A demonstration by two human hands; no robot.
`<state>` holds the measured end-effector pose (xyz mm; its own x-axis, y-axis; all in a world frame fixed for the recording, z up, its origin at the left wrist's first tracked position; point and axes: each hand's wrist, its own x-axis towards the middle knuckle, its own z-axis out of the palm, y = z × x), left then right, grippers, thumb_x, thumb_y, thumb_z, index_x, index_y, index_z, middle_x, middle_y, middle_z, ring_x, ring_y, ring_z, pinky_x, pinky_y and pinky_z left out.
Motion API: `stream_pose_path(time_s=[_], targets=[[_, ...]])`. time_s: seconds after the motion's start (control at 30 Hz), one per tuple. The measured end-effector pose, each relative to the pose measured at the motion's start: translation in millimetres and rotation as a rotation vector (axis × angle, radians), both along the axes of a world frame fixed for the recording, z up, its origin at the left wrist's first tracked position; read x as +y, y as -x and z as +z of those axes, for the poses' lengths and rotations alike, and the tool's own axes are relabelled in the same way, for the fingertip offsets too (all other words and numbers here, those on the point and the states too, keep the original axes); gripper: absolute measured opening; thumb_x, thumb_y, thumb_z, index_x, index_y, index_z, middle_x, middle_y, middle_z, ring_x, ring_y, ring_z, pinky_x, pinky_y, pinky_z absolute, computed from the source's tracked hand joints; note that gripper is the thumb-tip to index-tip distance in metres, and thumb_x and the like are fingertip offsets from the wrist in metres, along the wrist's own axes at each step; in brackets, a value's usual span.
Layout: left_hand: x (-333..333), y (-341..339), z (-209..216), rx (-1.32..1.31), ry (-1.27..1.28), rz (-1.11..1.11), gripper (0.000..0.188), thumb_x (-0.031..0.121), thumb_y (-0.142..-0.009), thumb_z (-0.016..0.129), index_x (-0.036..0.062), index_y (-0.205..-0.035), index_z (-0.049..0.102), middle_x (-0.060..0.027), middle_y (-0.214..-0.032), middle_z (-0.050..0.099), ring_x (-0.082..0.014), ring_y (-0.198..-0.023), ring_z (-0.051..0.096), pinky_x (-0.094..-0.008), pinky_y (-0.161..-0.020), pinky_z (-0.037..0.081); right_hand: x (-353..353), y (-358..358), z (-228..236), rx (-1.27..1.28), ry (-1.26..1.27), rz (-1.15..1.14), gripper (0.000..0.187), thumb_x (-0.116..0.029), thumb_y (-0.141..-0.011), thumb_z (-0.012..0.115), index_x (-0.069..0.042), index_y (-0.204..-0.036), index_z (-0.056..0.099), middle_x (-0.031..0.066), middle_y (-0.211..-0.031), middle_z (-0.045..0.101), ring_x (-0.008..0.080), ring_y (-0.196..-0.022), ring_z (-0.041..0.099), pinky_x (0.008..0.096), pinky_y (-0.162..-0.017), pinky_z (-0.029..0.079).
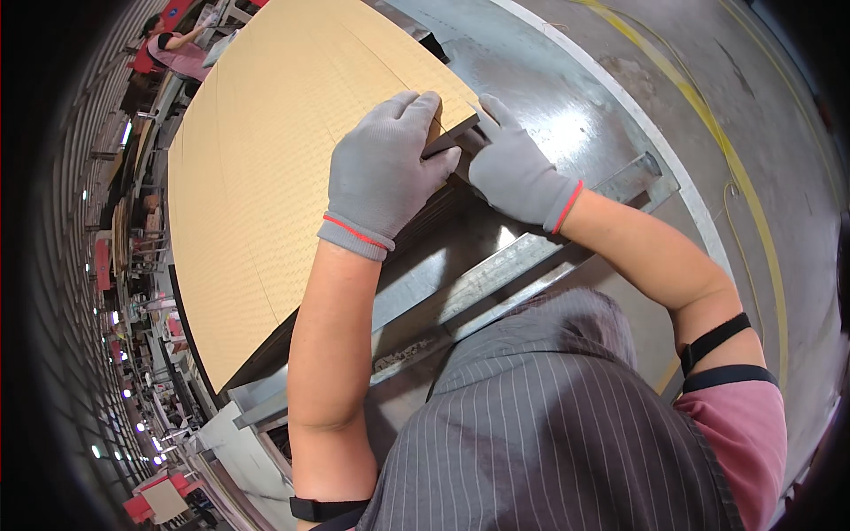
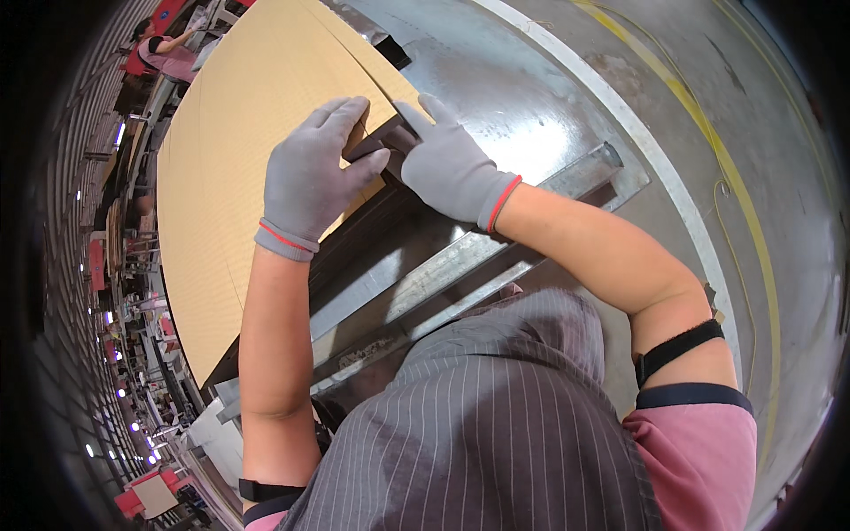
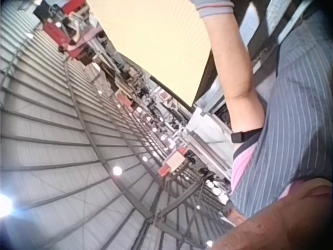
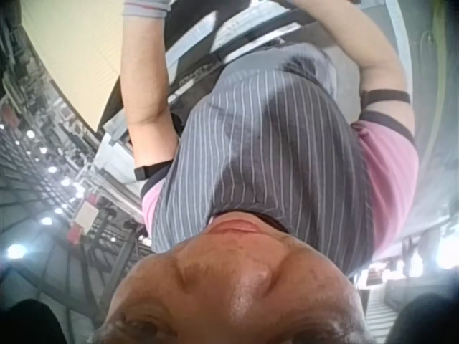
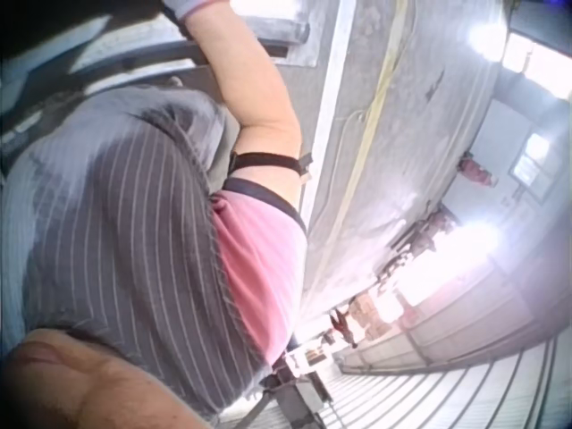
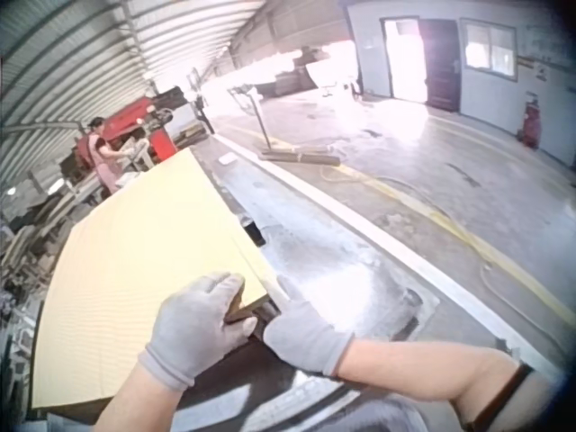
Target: Organizing and taping stacks of cardboard and edge protectors in a factory.
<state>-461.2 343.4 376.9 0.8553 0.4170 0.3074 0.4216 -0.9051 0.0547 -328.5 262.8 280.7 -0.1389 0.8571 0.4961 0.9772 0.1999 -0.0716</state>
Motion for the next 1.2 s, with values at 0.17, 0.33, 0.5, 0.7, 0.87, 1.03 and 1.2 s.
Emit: stream_pose_path(time_s=[0.17,0.33,0.5,0.7,0.87,1.03,1.2], targets=[[5.0,7.2,-5.3,-0.038,0.019,-0.001,0.05,0.025,-0.071,0.072,0.0042,-0.114,0.059,-0.0113,-0.11,0.062,-0.0261,-0.096,0.062,-0.033,-0.081,0.051,5.8,6.7,-0.2,0.007,-0.081,0.013,0.022,-0.022,-0.079,0.057,-0.007,-0.089,0.07,0.005,-0.112,0.06,0.0309,-0.119,0.044,0.0444,-0.105,0.029],[7.5,11.2,-3.5,-0.065,0.032,-0.004,0.047,0.024,-0.07,0.073,0.0041,-0.11,0.059,-0.0127,-0.109,0.061,-0.0273,-0.098,0.06,-0.0352,-0.081,0.051,5.9,10.4,17.9,0.009,0.082,-0.007,0.022,-0.023,-0.079,0.057,-0.008,-0.086,0.071,0.0081,-0.113,0.062,0.0316,-0.124,0.041,0.0501,-0.108,0.023],[2.3,10.2,-7.3,-0.092,0.05,-0.006,0.051,0.022,-0.067,0.074,0.0031,-0.112,0.059,-0.0155,-0.111,0.06,-0.0298,-0.1,0.06,-0.036,-0.084,0.05,2.0,11.9,14.4,0.059,0.087,-0.029,0.021,-0.019,-0.073,0.058,-0.005,-0.081,0.071,0.0137,-0.101,0.065,0.033,-0.121,0.045,0.0507,-0.108,0.024],[-6.2,19.0,-20.4,-0.082,0.108,0.025,0.051,0.023,-0.064,0.077,0.0039,-0.107,0.058,-0.0139,-0.109,0.059,-0.0305,-0.102,0.057,-0.0377,-0.083,0.048,-54.2,7.8,43.7,0.292,0.081,0.231,0.033,-0.018,-0.07,0.063,-0.004,-0.1,0.06,0.012,-0.101,0.054,0.0295,-0.108,0.051,0.0456,-0.098,0.036],[-6.1,34.3,-56.3,0.073,-0.062,0.055,0.091,0.031,-0.063,0.079,0.0052,-0.138,0.036,-0.0225,-0.141,0.034,-0.042,-0.131,0.029,-0.049,-0.108,0.023,-60.9,-28.6,-4.9,0.886,-0.051,-0.067,0.041,-0.032,-0.086,0.058,0.0,-0.112,0.054,0.0196,-0.103,0.057,0.0376,-0.099,0.053,0.0421,-0.09,0.042],[13.0,32.7,-91.8,0.123,-0.085,0.039,0.071,0.03,-0.079,0.063,-0.0024,-0.135,0.036,-0.025,-0.141,0.032,-0.0403,-0.133,0.027,-0.0511,-0.11,0.016,5.3,-59.3,-14.8,0.936,0.495,-0.136,0.06,-0.043,-0.09,0.051,0.001,-0.13,0.043,0.0232,-0.129,0.048,0.0356,-0.118,0.047,0.0419,-0.098,0.036],[18.8,33.2,-99.1,0.209,-0.093,0.138,0.069,0.038,-0.086,0.051,-0.0024,-0.138,0.032,-0.0246,-0.143,0.03,-0.0403,-0.134,0.026,-0.0504,-0.11,0.017,71.3,-26.2,-101.3,0.177,0.017,-0.101,0.027,-0.018,-0.094,0.041,-0.002,-0.112,0.053,0.0198,-0.111,0.056,0.0311,-0.106,0.053,0.0375,-0.091,0.042]])
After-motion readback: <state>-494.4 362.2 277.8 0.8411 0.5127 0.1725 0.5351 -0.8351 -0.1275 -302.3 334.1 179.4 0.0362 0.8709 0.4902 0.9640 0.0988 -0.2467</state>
